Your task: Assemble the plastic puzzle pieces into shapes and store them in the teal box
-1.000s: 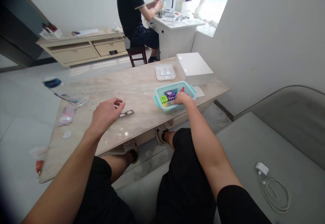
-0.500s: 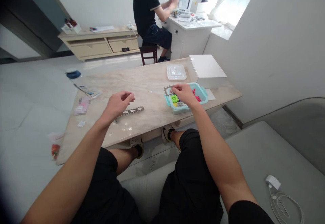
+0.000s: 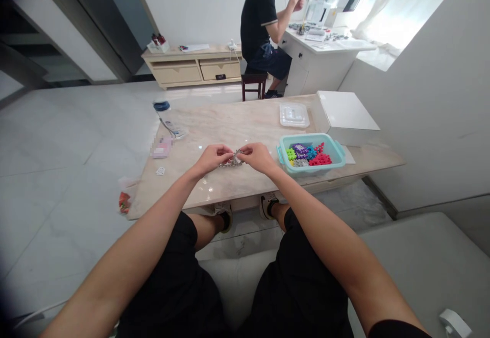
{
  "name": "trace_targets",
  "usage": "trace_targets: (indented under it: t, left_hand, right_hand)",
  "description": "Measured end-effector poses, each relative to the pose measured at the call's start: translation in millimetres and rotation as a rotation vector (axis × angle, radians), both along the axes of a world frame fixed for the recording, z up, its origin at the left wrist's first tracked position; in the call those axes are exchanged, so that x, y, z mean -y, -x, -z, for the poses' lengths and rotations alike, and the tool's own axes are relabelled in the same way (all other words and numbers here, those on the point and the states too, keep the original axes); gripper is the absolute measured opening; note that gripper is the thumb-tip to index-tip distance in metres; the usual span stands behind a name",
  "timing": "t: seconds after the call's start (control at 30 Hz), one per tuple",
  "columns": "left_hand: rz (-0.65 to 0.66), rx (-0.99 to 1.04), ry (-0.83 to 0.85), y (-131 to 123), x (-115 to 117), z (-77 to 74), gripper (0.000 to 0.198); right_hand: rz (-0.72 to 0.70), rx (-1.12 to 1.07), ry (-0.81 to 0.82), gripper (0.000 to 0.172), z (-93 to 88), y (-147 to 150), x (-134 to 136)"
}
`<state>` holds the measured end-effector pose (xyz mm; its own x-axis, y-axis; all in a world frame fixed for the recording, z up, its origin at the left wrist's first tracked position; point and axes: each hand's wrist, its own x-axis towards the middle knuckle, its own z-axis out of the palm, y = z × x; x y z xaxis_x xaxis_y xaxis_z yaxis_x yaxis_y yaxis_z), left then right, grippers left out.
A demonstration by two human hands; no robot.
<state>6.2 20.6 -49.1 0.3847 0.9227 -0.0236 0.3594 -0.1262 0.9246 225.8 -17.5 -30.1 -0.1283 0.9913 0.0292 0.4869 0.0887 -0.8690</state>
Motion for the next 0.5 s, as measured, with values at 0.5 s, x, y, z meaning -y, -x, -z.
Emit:
trace_targets:
  t: [0.5]
  left_hand:
    - [0.081,-0.948,-0.215,-19,-22,35.5,0.057]
  right_hand:
    - [0.058,0.696,0.086,0.029,37.2,-13,-13]
